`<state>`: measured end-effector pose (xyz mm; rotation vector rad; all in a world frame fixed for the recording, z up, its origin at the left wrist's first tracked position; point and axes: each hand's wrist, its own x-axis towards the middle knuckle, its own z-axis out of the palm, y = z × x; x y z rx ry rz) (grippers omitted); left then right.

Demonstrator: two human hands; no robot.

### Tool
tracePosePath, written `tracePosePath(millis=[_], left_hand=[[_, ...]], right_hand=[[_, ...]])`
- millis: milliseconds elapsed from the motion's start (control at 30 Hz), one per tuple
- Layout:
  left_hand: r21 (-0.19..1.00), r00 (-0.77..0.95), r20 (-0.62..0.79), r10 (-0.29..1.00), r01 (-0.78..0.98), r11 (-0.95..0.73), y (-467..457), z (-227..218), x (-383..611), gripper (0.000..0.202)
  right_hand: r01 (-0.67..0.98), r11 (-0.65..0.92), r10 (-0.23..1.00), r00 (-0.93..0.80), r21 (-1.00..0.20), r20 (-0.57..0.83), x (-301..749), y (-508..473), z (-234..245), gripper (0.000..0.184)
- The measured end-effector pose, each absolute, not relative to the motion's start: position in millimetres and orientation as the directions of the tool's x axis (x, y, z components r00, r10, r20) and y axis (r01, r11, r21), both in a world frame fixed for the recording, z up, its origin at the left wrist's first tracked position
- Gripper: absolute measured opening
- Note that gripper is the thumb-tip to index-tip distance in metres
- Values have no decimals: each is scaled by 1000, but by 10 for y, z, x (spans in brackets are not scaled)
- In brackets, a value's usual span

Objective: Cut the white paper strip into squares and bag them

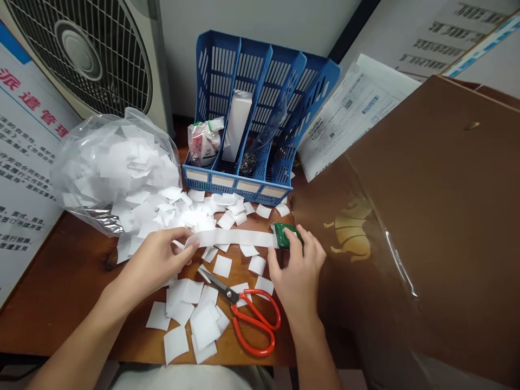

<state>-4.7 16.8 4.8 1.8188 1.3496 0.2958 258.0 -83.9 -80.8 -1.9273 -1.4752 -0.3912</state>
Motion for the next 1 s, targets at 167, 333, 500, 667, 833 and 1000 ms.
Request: tracePosePath(millis=[167, 333, 500, 667, 833, 1000], left_hand=[[759, 401, -291, 869, 650, -46, 145, 0, -101, 44], [781, 376, -284, 882, 624, -14, 131, -92, -89, 52], [845, 378, -195, 905, 533, -41, 105, -125, -91, 41], [926, 340, -182, 923, 376, 44, 63, -192, -71, 42], [937, 301, -202, 932, 335, 94, 4, -236, -31, 33], [955, 287, -213, 934, 263, 137, -47, -215, 21, 32]], right_hand=[[799, 131, 924, 116, -586, 365, 2181, -1361, -521, 8], [769, 129, 936, 113, -626, 333, 1713, -1344, -638, 7], [674, 90, 929, 208, -733, 305, 1453, -907, -760, 8], [271, -1, 928, 359, -963, 100, 1496, -690, -748, 18], [329, 82, 841, 484, -941, 242, 1535, -695, -663, 17], [766, 286, 678, 264, -577, 686, 1377, -591, -549, 9]])
